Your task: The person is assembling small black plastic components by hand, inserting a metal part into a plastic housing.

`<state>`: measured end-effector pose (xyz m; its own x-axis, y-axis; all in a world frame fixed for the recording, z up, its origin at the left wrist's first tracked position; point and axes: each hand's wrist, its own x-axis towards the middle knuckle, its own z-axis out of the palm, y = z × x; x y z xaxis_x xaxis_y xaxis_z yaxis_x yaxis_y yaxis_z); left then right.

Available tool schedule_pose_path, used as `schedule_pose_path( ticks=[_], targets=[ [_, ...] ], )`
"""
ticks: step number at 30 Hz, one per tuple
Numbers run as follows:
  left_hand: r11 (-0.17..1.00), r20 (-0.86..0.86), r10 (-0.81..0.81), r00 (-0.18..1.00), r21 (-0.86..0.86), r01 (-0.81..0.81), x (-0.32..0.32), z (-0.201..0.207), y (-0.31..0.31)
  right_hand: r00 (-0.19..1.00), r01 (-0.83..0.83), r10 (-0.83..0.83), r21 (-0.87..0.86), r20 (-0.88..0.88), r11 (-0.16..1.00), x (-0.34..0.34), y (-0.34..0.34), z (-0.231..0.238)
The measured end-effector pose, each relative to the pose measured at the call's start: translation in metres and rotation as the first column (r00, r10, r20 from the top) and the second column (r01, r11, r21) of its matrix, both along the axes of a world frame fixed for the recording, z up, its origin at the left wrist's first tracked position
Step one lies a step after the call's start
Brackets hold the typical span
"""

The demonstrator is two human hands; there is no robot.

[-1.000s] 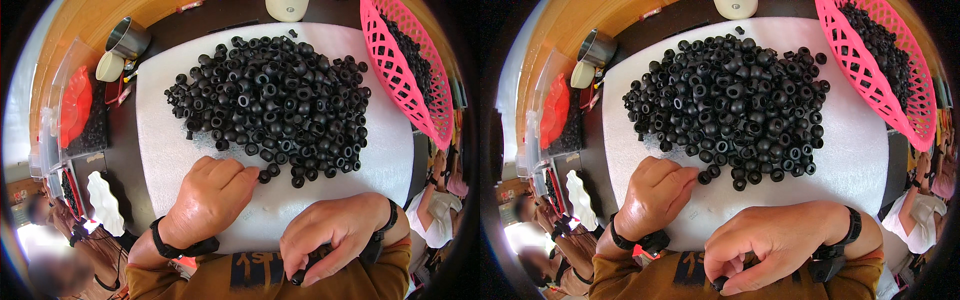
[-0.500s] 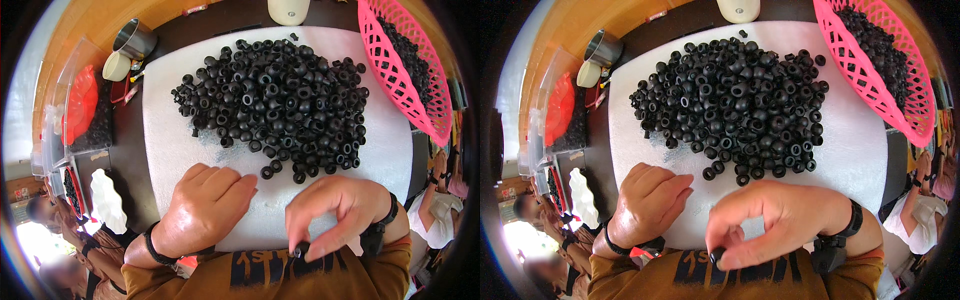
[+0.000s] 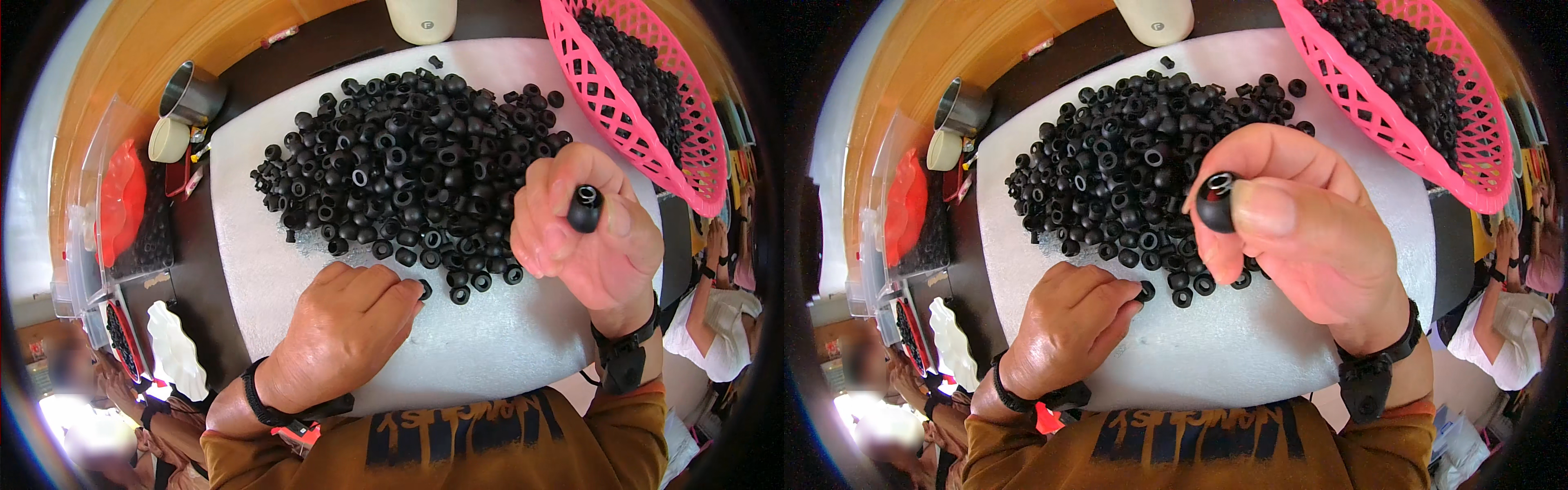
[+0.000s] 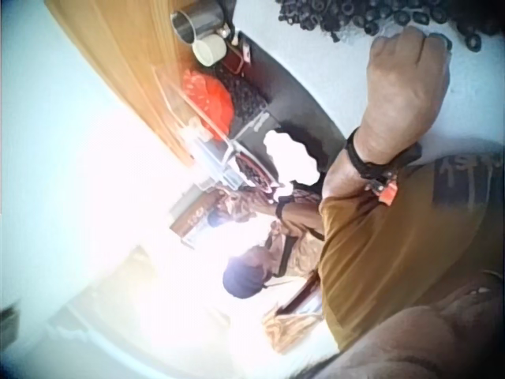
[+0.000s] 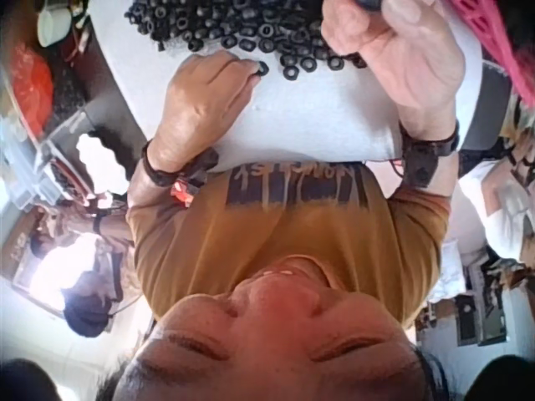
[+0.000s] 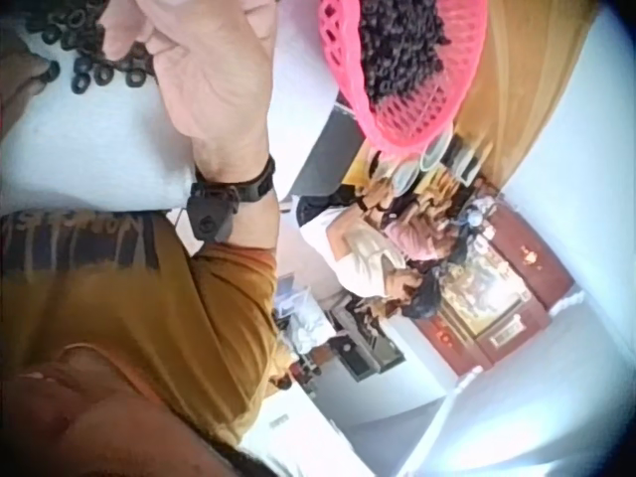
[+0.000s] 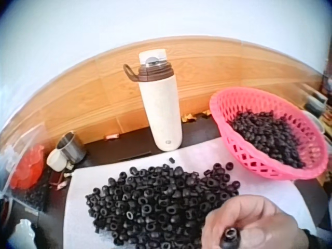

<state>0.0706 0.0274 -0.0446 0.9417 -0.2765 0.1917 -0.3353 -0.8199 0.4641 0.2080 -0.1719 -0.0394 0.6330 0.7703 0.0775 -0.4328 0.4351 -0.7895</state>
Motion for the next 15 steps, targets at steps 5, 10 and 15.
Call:
schedule_pose_path(
  ticks=[5, 10, 15],
  targets=[
    [0.999, 0.062, 0.0, 0.998, 0.039, -0.002, 0.013, 0.005, -0.008, 1.0, -0.001, 0.0, -0.045, -0.023, 0.999, -0.001, 0.001, 0.0],
    [0.991, 0.042, -0.029, 0.999, 0.13, 0.023, 0.021, -0.006, -0.019, 0.996, 0.042, -0.044, -0.021, -0.079, 0.999, 0.0, 0.002, -0.001],
    [0.992, 0.07, -0.049, 0.996, 0.122, 0.041, 0.024, -0.006, -0.016, 0.996, 0.036, -0.04, -0.055, -0.075, 0.998, -0.001, 0.001, -0.003]
  ],
)
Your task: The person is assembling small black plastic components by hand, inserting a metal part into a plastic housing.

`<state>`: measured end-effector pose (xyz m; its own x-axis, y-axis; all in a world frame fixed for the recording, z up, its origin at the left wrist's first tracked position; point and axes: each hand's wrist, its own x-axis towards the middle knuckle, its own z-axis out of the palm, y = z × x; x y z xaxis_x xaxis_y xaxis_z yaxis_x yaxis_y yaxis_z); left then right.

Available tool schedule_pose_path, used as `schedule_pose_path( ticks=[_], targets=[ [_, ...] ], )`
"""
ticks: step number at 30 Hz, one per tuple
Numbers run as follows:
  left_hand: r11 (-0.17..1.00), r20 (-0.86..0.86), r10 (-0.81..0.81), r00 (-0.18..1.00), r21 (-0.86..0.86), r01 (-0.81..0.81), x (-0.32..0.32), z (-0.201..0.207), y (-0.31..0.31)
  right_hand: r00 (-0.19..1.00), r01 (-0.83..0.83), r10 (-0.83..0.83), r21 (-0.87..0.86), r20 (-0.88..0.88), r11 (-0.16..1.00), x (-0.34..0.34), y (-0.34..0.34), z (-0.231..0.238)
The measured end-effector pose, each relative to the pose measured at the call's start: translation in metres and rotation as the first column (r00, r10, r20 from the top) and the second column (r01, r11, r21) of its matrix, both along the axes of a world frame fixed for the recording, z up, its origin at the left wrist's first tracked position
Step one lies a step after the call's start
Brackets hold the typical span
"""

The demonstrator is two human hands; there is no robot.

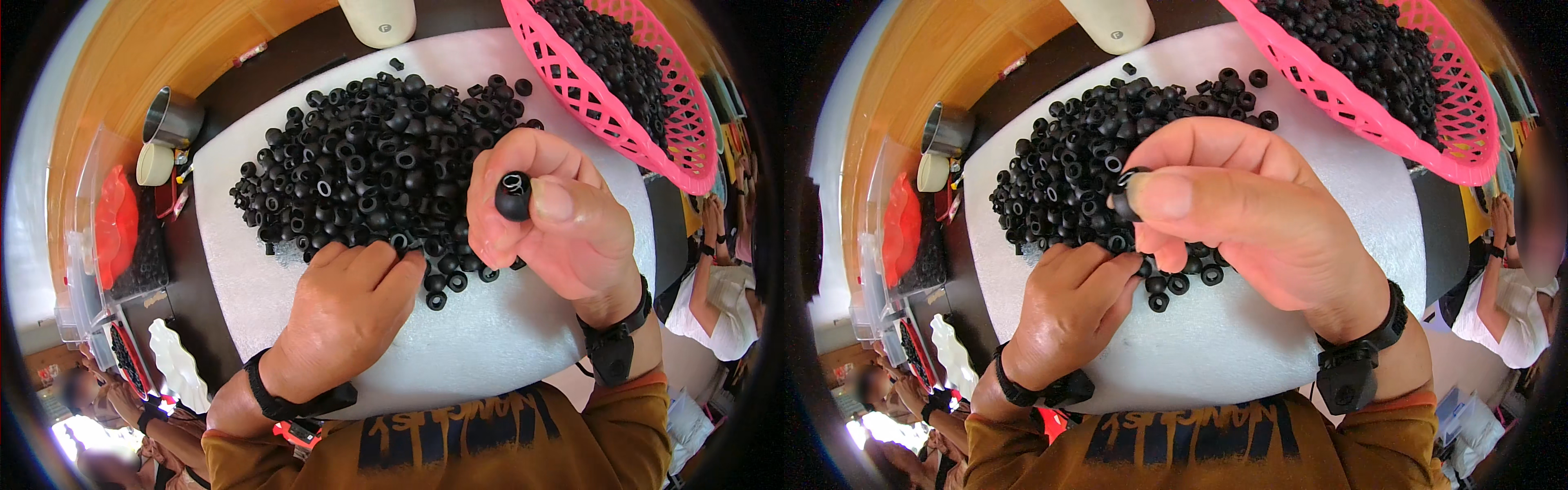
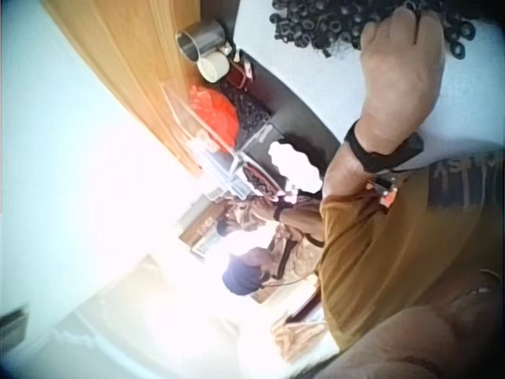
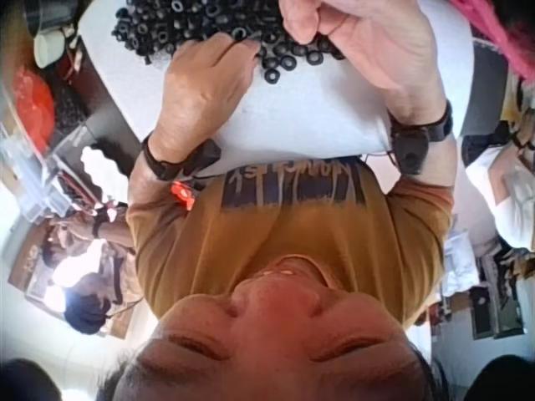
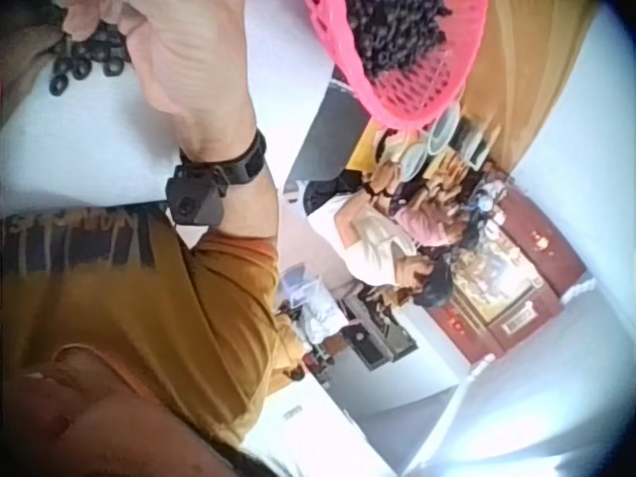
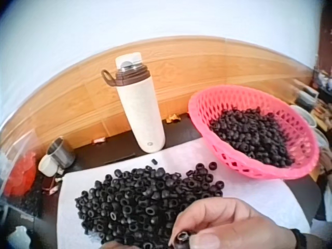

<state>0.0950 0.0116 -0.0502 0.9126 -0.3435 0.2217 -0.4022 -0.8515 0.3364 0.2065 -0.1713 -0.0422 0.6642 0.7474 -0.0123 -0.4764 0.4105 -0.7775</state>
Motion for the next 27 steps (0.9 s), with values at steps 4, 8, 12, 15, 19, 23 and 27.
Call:
schedule_pose_path(
  ticks=[4, 8, 12, 15, 19, 23, 27],
  targets=[
    [0.999, -0.059, -0.012, 0.998, -0.052, 0.009, -0.008, 0.004, 0.003, 1.0, 0.003, -0.003, 0.03, 0.008, 1.0, 0.002, -0.001, 0.001],
    [0.997, -0.104, 0.01, 0.995, -0.072, -0.018, -0.013, 0.009, 0.008, 1.0, -0.023, 0.023, -0.001, -0.003, 1.0, 0.001, 0.003, 0.003],
    [0.998, -0.013, 0.038, 0.999, -0.052, -0.039, -0.001, 0.008, 0.005, 1.0, -0.011, 0.011, 0.008, -0.001, 1.0, 0.0, 0.002, 0.002],
    [0.998, 0.048, 0.045, 0.998, 0.047, -0.047, 0.007, 0.001, -0.002, 1.0, -0.004, 0.004, -0.015, -0.015, 1.0, 0.001, 0.001, 0.003],
    [0.976, 0.1, 0.026, 0.995, 0.213, -0.047, 0.012, -0.005, -0.009, 1.0, -0.02, 0.02, -0.026, -0.016, 0.999, -0.001, 0.001, 0.006],
    [0.969, 0.132, 0.039, 0.991, 0.237, -0.07, 0.012, -0.005, -0.014, 0.996, -0.061, 0.057, -0.057, -0.075, 0.997, -0.007, 0.001, 0.009],
    [0.986, 0.094, 0.034, 0.995, 0.157, -0.048, 0.008, 0.005, -0.009, 0.981, -0.15, 0.137, -0.093, -0.134, 0.984, -0.008, -0.001, 0.011]
  ],
)
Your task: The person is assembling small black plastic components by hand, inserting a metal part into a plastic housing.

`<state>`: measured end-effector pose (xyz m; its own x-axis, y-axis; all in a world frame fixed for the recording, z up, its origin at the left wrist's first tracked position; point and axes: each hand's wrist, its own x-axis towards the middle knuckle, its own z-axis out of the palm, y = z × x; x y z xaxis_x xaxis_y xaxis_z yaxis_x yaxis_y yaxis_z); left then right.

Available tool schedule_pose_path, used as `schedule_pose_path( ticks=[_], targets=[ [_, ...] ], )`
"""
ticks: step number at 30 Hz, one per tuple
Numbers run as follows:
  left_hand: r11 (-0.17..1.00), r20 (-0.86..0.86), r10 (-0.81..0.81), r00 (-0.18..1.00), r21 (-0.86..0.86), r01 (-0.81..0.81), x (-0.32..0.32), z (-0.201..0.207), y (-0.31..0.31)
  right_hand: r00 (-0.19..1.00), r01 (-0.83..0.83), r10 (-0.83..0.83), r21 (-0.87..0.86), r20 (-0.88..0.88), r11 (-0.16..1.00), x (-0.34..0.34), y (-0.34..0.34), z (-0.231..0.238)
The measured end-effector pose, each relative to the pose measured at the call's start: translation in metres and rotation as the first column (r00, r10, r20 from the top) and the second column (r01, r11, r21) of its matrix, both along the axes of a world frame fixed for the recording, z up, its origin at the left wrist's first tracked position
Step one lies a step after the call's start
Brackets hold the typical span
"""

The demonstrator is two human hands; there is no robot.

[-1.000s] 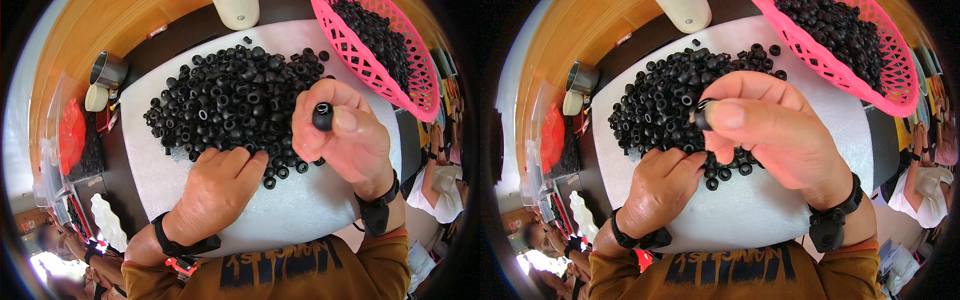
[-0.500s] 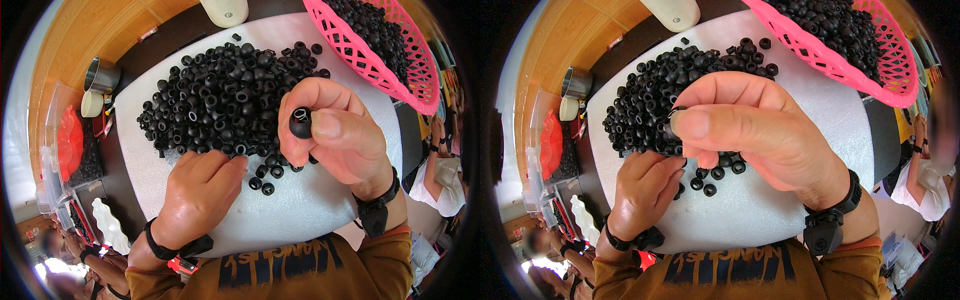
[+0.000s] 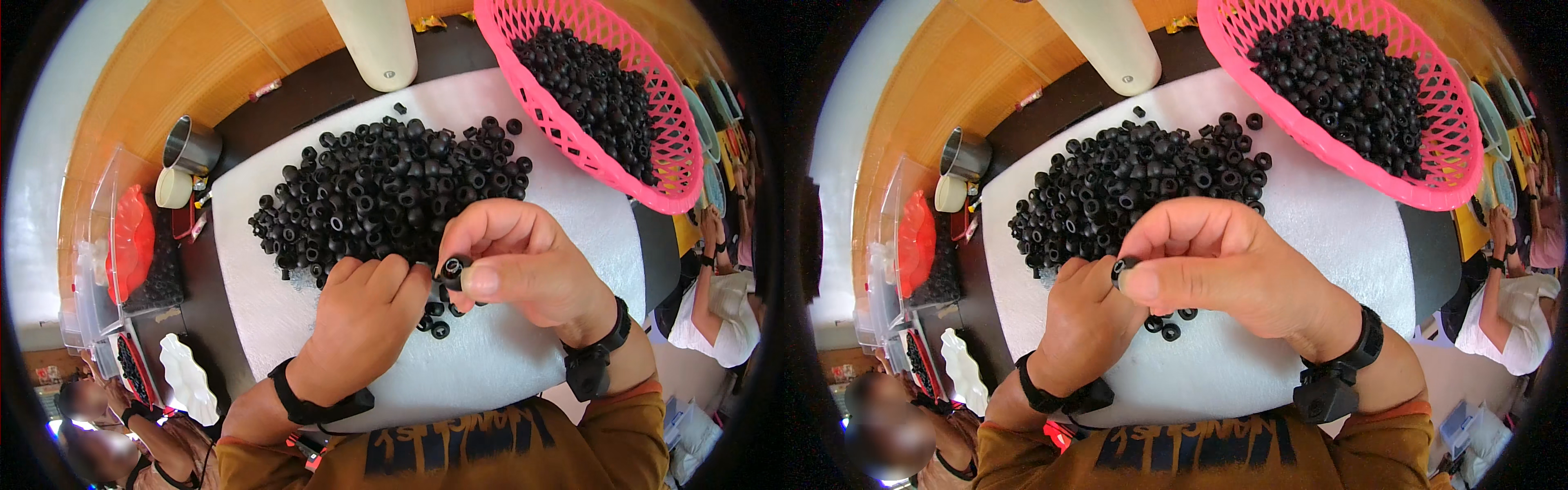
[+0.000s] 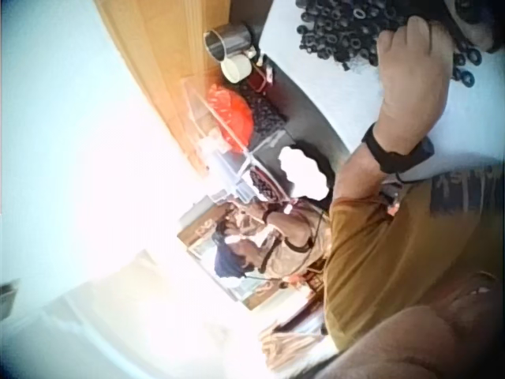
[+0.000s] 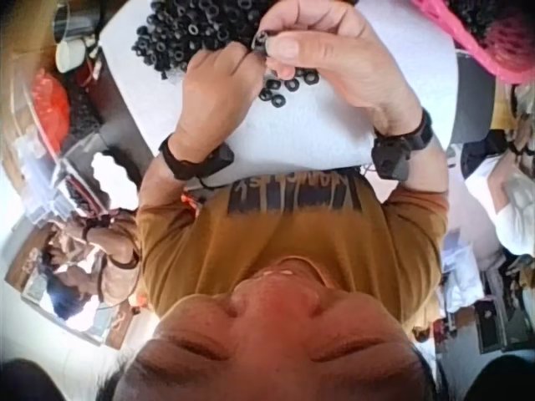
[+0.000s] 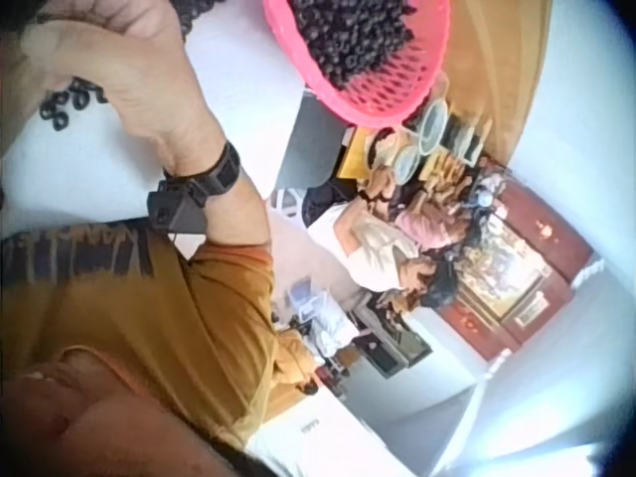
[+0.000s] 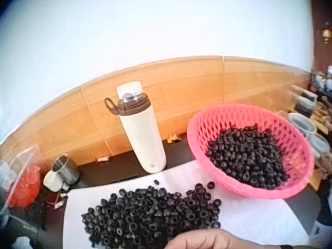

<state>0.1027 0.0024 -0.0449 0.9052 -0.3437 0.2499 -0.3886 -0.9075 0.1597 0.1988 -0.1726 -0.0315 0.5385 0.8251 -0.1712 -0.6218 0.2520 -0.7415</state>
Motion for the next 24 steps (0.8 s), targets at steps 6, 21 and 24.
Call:
schedule_pose_path(
  ticks=[6, 21, 24],
  targets=[
    [0.812, -0.17, 0.15, 0.974, -0.541, -0.219, -0.021, 0.023, 0.012, 0.997, -0.069, 0.069, -0.016, -0.018, 0.997, -0.001, 0.001, 0.001],
    [-0.167, -0.436, -0.275, 0.857, -0.856, -0.489, -0.032, 0.017, 0.026, 0.96, -0.124, 0.15, -0.121, 0.236, 0.985, -0.021, 0.01, -0.006],
    [-0.084, -0.413, -0.202, 0.888, -0.896, -0.436, -0.033, 0.014, 0.024, 0.962, -0.13, 0.16, -0.143, 0.22, 0.981, -0.022, 0.012, -0.005]
  ],
)
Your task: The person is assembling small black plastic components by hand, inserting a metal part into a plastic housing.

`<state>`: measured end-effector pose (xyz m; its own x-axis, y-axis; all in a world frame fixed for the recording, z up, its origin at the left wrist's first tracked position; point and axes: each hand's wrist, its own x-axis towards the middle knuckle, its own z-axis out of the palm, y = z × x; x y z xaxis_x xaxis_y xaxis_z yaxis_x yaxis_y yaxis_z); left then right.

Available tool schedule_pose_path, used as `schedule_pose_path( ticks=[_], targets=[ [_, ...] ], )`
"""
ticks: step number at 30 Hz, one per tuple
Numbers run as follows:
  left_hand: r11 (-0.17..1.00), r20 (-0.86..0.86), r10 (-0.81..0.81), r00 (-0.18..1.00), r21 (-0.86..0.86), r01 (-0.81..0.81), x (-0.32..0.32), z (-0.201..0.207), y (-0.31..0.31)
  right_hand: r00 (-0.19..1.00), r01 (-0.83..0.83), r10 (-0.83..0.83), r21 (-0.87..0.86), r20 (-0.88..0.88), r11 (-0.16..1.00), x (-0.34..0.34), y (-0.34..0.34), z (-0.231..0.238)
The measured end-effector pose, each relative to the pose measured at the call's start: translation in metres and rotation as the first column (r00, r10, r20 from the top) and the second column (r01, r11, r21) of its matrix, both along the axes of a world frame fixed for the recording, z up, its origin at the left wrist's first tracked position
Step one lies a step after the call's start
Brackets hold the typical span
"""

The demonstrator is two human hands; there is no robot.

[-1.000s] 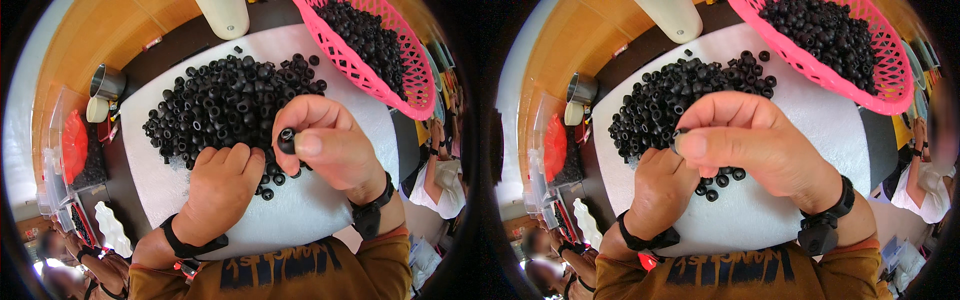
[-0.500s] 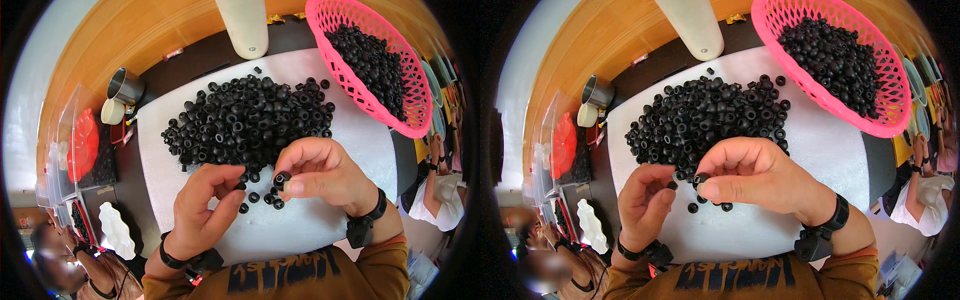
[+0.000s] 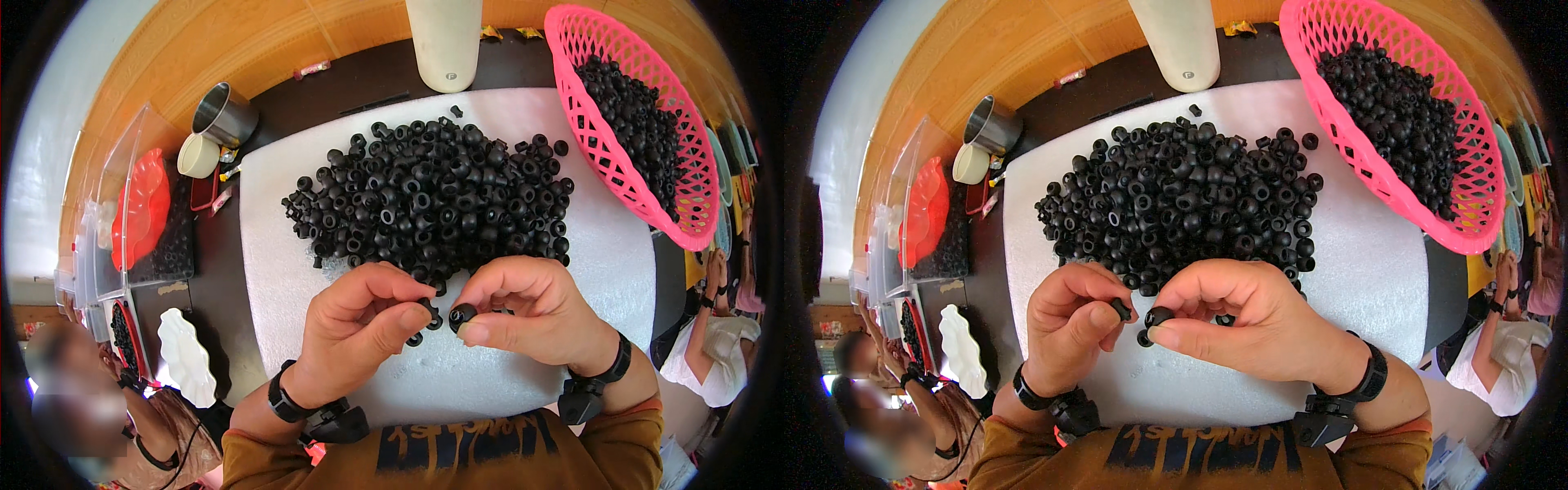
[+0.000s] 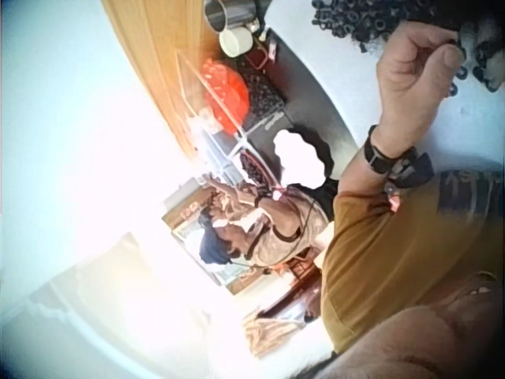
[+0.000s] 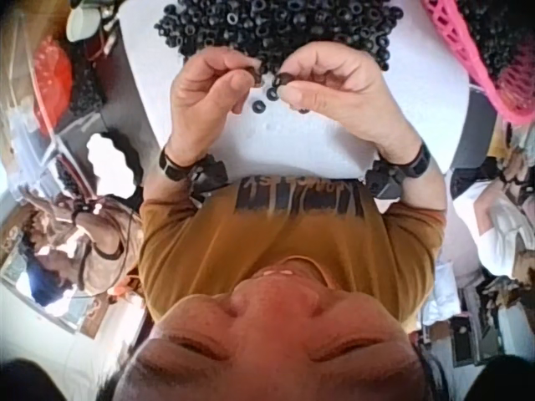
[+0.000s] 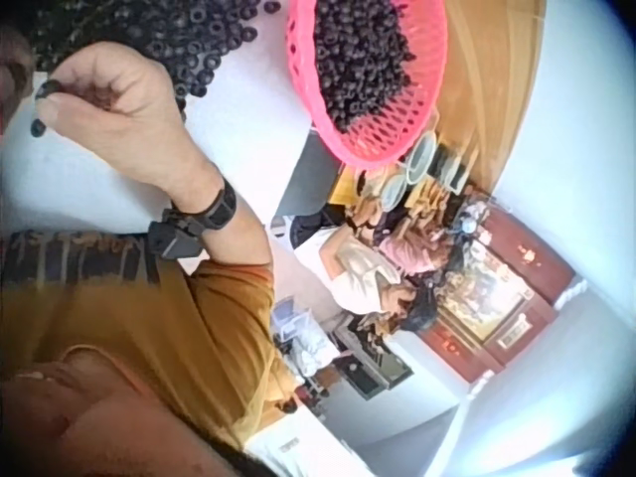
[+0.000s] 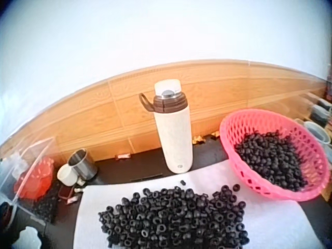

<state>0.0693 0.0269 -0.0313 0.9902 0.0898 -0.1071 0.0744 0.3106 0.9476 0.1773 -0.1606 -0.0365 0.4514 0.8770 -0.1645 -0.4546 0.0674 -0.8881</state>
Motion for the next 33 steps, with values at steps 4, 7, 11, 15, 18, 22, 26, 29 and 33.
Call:
schedule_pose_path(
  ticks=[4, 7, 11, 15, 18, 22, 26, 29, 33],
  targets=[
    [0.999, 0.0, 0.014, 1.0, 0.04, -0.014, 0.0007, -0.0001, -0.0026, 1.0, -0.009, 0.011, -0.045, 0.027, 0.999, 0.0007, 0.0014, -0.0007],
    [0.994, 0.034, 0.016, 0.999, 0.107, -0.019, 0.001, -0.0015, -0.0028, 0.999, -0.012, 0.013, -0.034, 0.03, 0.999, 0.0004, 0.002, -0.0008],
    [0.969, 0.058, 0.053, 0.997, 0.24, -0.065, 0.0019, 0.0, -0.0049, 1.0, -0.005, 0.005, -0.03, 0.024, 1.0, 0.0002, 0.002, -0.0031],
    [0.911, 0.079, 0.099, 0.992, 0.395, -0.122, 0.0021, 0.0012, -0.0075, 0.993, -0.012, 0.014, -0.025, 0.114, 1.0, -0.0004, 0.0021, -0.0047],
    [0.878, 0.106, 0.114, 0.988, 0.454, -0.15, 0.0015, -0.0008, -0.0083, 0.99, -0.013, 0.018, -0.036, 0.138, 0.999, -0.0005, 0.0022, -0.0046],
    [0.808, 0.245, 0.066, 0.967, 0.555, -0.196, 0.0051, -0.0077, -0.0067, 0.989, -0.012, 0.021, -0.059, 0.145, 0.998, -0.0005, 0.0034, -0.0037],
    [0.697, 0.329, 0.035, 0.944, 0.669, -0.259, 0.0079, -0.0041, -0.0084, 0.974, 0.063, -0.054, -0.036, 0.219, 0.997, -0.0048, 0.0064, -0.0084],
    [0.6, 0.395, -0.017, 0.918, 0.739, -0.307, 0.008, -0.0034, -0.0096, 0.95, 0.098, -0.084, -0.031, 0.301, 0.995, -0.0054, 0.0073, -0.0085],
    [0.465, 0.469, -0.117, 0.875, 0.805, -0.369, 0.0074, -0.0018, -0.01, 0.842, 0.13, -0.106, -0.01, 0.529, 0.991, -0.0041, 0.0078, -0.007]
  ],
)
